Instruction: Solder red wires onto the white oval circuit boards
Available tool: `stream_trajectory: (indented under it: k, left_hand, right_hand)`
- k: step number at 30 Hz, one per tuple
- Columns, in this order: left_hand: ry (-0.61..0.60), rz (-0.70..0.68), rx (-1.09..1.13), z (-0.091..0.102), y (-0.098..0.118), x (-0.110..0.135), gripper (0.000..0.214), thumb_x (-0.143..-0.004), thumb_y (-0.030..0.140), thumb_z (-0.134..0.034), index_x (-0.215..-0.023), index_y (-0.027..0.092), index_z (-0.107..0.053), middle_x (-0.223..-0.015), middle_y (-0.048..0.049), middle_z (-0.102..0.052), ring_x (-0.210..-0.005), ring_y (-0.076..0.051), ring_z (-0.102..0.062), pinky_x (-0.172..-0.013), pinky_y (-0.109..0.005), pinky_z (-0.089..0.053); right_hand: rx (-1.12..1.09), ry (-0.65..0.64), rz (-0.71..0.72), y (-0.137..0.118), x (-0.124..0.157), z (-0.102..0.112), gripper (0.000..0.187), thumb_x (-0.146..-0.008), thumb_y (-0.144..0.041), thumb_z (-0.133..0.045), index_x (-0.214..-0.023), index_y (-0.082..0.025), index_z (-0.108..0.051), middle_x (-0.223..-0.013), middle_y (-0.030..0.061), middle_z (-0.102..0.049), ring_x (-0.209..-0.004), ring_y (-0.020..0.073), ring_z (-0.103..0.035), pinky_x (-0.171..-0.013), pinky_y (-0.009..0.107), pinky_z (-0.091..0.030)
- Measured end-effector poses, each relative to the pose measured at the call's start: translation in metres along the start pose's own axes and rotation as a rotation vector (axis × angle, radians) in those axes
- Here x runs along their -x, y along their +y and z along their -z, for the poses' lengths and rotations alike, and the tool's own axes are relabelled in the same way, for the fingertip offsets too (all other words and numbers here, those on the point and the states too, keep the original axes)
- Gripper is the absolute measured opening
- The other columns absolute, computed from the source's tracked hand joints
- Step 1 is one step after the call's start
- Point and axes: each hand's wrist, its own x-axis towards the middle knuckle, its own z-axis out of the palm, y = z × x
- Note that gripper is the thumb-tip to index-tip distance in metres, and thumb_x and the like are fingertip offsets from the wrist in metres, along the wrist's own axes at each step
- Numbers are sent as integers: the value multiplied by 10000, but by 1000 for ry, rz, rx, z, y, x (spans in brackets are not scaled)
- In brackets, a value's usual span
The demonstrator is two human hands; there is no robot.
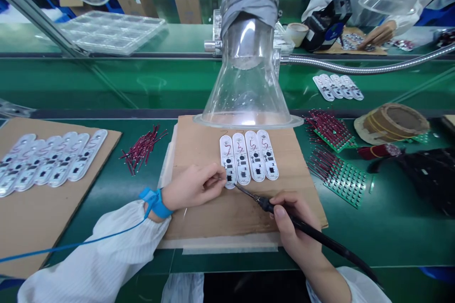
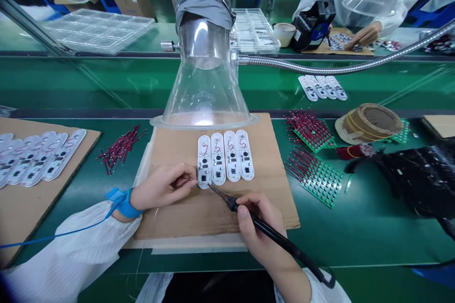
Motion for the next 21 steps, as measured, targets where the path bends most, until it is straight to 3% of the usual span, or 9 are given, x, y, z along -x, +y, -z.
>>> stream_trajectory:
  k: [21]
  left_hand:
    - [3, -29, -21, 1, -1, 1, 54, -1019, 150, -596, -1022, 203, -590, -667, 113, -428, -538, -77, -416, -549, -202, -308]
  right_hand:
    - [49, -37, 18, 1, 1, -1, 51, -1091, -312, -694, -1135, -286, -692, -914, -15, -739, -721, 135, -728, -667, 202, -606]
